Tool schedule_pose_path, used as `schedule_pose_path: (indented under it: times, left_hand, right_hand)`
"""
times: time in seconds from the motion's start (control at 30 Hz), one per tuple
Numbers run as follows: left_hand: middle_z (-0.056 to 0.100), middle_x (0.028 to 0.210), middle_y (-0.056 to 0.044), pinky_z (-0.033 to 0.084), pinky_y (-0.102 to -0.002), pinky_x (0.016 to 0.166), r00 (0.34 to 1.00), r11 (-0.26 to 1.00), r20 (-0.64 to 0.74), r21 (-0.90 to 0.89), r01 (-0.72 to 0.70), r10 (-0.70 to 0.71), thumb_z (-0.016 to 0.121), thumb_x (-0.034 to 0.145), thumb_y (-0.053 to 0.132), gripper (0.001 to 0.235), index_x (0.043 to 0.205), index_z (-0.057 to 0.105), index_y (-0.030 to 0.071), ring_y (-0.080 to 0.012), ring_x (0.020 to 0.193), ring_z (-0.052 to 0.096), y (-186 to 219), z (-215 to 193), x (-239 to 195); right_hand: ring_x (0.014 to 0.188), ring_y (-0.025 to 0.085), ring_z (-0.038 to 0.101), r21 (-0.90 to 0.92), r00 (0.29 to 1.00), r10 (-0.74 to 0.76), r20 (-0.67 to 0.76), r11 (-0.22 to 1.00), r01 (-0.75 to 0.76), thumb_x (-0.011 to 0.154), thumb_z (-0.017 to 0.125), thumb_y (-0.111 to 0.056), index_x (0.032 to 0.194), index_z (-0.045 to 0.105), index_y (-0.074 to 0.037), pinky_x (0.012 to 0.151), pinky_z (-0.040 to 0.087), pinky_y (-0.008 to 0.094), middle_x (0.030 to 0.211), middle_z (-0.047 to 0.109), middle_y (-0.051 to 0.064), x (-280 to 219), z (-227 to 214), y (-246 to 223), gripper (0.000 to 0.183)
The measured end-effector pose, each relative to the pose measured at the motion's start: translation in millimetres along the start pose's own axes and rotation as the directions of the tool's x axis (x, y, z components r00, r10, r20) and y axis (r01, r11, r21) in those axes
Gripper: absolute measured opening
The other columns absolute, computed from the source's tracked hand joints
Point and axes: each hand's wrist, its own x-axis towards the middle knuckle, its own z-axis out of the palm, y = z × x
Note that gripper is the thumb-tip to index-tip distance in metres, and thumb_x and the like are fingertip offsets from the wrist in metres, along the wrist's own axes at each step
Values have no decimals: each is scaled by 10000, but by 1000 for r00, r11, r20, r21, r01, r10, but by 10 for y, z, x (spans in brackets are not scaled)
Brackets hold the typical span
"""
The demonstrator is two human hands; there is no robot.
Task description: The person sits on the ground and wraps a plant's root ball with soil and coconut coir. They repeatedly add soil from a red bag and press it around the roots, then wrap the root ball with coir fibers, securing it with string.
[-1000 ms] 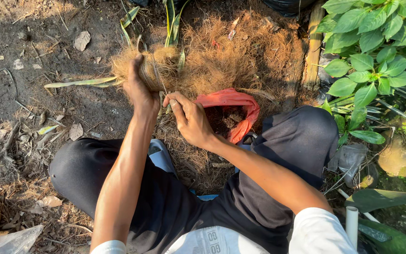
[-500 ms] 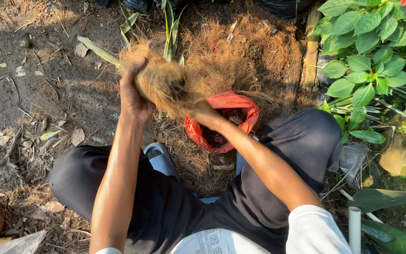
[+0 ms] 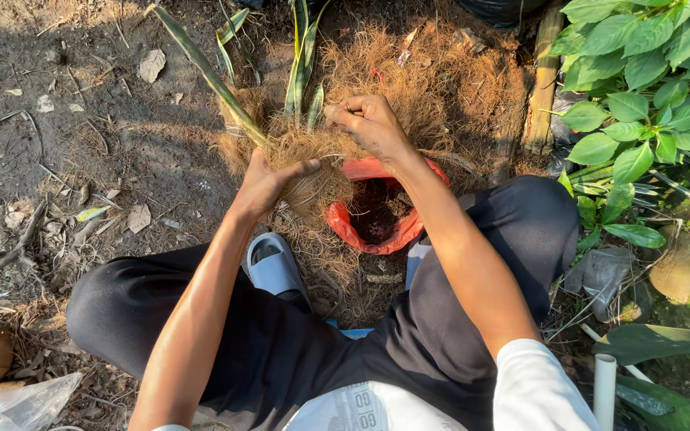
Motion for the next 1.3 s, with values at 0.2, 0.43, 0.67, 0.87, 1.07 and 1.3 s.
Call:
schedule_pose_path:
  times: [0.2, 0.43, 0.67, 0.87, 1.07, 1.3]
  left_hand:
    - [728, 1181, -166, 649, -374, 899, 989, 988, 56, -74, -135, 140, 806, 881, 254, 579, 1313, 565, -46, -229, 1050, 743, -104, 98, 60]
    - [724, 1042, -178, 688, -423, 726, 993, 936, -81, -347, 49, -82, 699, 937, 374, 515, 1172, 588, -71, -231, 858, 759, -451, 146, 310]
    - [615, 908, -93, 559, -303, 483, 991, 808, -103, -589, 6, -82, 713, 958, 483, 558, 1189, 596, -12, -157, 592, 616, -498, 236, 414]
    - [680, 990, -105, 585, -305, 535, 981, 758, -192, -642, -114, -15, 781, 934, 352, 467, 1216, 639, 8, -167, 693, 682, -446, 321, 542]
    - [627, 1159, 12, 536, -291, 660, 934, 818, -343, -504, -276, 103, 750, 990, 458, 477, 1312, 734, 107, -100, 915, 594, -539, 145, 761]
    - [649, 1304, -166, 682, -535, 931, 964, 697, -225, -669, -258, 141, 725, 899, 481, 598, 1349, 567, 120, -332, 1176, 683, -62, 91, 695]
  right_hand:
    - [583, 34, 397, 103, 991, -102, -82, 989, 110, 1034, 679, -232, 908, 741, -48, 507, 304, 226, 700, 568, -55, -256, 102, -206, 231]
    - [467, 81, 412, -139, 984, -158, -81, 979, 146, 1026, 610, -127, 1000, 718, -15, 415, 284, 283, 697, 651, 37, -510, 366, -227, 158]
    - [575, 147, 689, -237, 937, -340, -83, 920, 313, 1013, 613, -81, 1074, 664, 7, 493, 511, 325, 846, 772, 148, -883, 681, -352, 118]
    - [538, 232, 694, -357, 947, -312, -80, 896, 265, 991, 592, -44, 1099, 611, 10, 496, 493, 389, 739, 726, 181, -962, 687, -398, 122]
    - [494, 276, 634, -387, 933, -358, -46, 867, 314, 1032, 552, -21, 1081, 548, 0, 452, 450, 426, 607, 593, 154, -1024, 857, -389, 53]
    - [519, 240, 627, -437, 878, -469, -95, 812, 386, 1048, 536, -52, 1107, 567, -22, 483, 457, 397, 619, 598, 119, -1095, 933, -166, 73]
